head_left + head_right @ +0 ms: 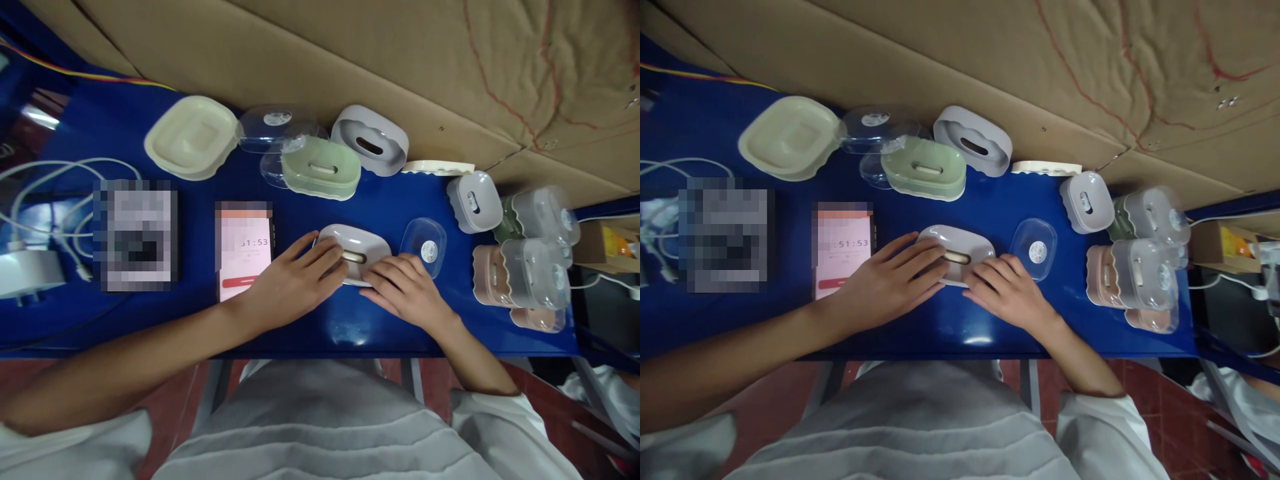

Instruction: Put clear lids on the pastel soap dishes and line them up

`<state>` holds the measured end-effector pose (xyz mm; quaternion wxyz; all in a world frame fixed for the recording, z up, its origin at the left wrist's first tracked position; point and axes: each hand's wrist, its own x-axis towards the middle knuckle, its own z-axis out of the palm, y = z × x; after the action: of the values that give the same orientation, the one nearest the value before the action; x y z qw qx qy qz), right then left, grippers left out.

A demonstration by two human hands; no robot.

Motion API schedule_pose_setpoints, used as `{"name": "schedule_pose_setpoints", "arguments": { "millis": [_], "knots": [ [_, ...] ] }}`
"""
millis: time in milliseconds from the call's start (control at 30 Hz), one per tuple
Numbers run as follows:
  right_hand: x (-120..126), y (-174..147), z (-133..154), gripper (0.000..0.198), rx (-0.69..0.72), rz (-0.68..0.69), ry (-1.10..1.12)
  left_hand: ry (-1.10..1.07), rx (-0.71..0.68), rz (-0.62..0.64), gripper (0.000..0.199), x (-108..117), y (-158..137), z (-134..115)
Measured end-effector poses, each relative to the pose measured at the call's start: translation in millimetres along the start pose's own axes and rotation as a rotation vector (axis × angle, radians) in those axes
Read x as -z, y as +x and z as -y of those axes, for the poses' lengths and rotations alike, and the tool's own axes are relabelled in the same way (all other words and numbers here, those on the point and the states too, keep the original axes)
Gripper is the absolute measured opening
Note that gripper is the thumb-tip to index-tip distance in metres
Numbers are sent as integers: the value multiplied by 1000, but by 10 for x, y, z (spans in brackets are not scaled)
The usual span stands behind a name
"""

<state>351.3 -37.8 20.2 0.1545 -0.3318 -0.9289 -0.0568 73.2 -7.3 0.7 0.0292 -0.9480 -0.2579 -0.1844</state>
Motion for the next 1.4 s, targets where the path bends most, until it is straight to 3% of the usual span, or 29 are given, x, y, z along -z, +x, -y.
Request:
{"name": "schedule_pose_setpoints", "arguments": {
  "millis": [367, 433, 567, 633, 700, 833, 967, 1100, 1167, 1267, 1333, 1400],
  "knots": [
    [-55, -86, -51, 26, -50, 110, 80, -118, 27, 28, 26, 2, -13, 4],
    [14, -145, -155, 35, -193, 74, 39, -70, 9, 39, 25, 11, -8, -2],
    [133, -327, -389, 62, -712, -38, -205, -8, 10, 60, 22, 34, 4, -14],
    [140, -409, -461, 75, -833, -11, -177, -11, 28, 50, 21, 38, 9, -15],
    [126, -453, -484, 76, -805, 85, -36, -29, 49, 36, 21, 37, 13, -14],
    [104, -428, -430, 61, -616, 230, 166, -115, 102, 22, 23, 38, 21, -12],
    [88, -392, -388, 62, -682, 208, 131, -235, 235, 4, 39, 41, 10, -20],
    [85, -414, -409, 87, -710, 263, 84, -383, 353, 16, 62, 45, -8, -27],
    [95, -417, -429, 85, -711, 213, 99, -438, 375, 27, 65, 51, -8, -29],
    [108, -381, -436, 66, -673, 15, 181, -488, 379, 19, 71, 59, -2, -33],
    [96, -329, -394, 62, -548, -75, 320, -515, 375, 10, 77, 56, 0, -35],
    [61, -265, -307, 60, -386, -55, 480, -548, 372, -1, 83, 48, 0, -39]
  ]
}}
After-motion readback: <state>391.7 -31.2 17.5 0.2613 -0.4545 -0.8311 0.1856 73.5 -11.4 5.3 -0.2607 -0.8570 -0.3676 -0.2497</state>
